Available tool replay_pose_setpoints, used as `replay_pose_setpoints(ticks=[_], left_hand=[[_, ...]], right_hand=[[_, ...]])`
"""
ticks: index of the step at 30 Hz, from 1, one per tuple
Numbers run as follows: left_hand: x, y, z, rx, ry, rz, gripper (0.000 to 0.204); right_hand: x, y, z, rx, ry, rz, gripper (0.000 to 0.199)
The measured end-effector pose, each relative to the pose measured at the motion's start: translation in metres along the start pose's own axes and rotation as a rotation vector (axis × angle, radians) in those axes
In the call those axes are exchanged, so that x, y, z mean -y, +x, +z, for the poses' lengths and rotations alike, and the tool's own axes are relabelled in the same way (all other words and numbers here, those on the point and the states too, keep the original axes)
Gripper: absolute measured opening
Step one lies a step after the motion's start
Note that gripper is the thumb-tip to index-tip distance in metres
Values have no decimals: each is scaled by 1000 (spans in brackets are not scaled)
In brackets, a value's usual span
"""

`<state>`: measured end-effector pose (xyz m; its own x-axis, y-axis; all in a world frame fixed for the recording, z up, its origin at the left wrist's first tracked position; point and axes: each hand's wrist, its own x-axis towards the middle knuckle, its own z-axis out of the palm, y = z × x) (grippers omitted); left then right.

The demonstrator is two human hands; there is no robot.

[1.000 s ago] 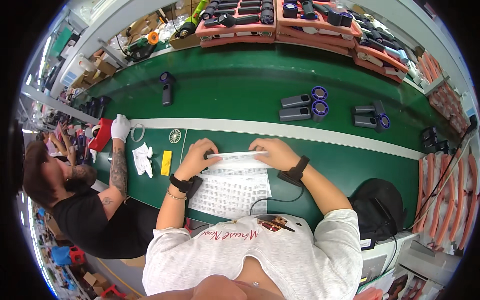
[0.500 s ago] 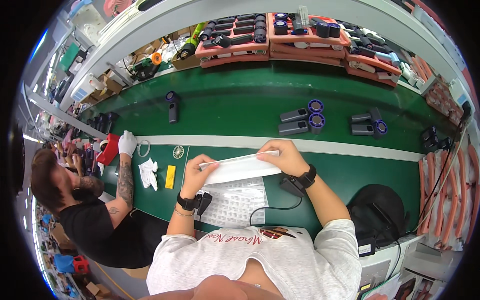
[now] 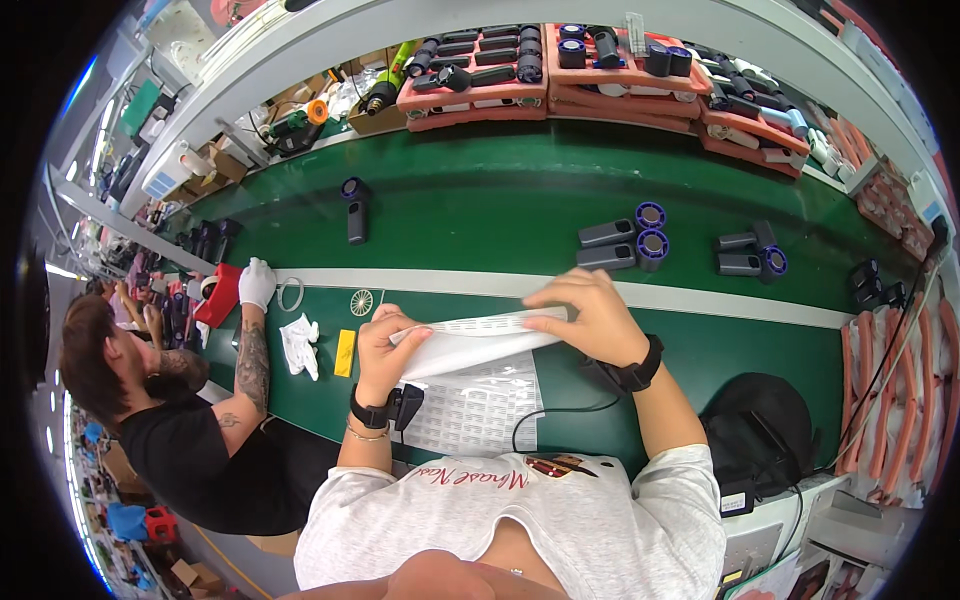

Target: Applying small white stickers or labels to purple hand fans at a manual assembly station.

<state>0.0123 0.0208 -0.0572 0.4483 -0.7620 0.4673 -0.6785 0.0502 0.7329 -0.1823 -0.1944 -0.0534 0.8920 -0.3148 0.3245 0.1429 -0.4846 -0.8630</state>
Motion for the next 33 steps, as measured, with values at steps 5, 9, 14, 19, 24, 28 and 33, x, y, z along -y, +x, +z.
replay_pose_setpoints(ticks=[5, 9, 14, 19, 24, 28, 33], left_hand=[[-15, 5, 14, 42, 159, 161, 11], [-22, 6, 17, 74, 183, 241, 9], [-27, 6, 17, 94, 257, 308, 9], [-21, 5, 17, 116, 191, 251, 9], [-19, 7, 13, 137, 140, 156, 11], [-10, 5, 10, 134, 115, 97, 11], [-3, 1, 1, 80, -52, -97, 9]], right_hand=[[25, 3, 18, -132, -466, -153, 18], [26, 1, 22, -30, -457, -130, 18], [18, -1, 22, -13, -428, -158, 16], [19, -2, 15, 3, -349, -142, 16], [17, -4, 1, 107, -381, -56, 17], [14, -4, 1, 90, -372, -61, 18], [14, -7, -23, 68, -270, -25, 20]])
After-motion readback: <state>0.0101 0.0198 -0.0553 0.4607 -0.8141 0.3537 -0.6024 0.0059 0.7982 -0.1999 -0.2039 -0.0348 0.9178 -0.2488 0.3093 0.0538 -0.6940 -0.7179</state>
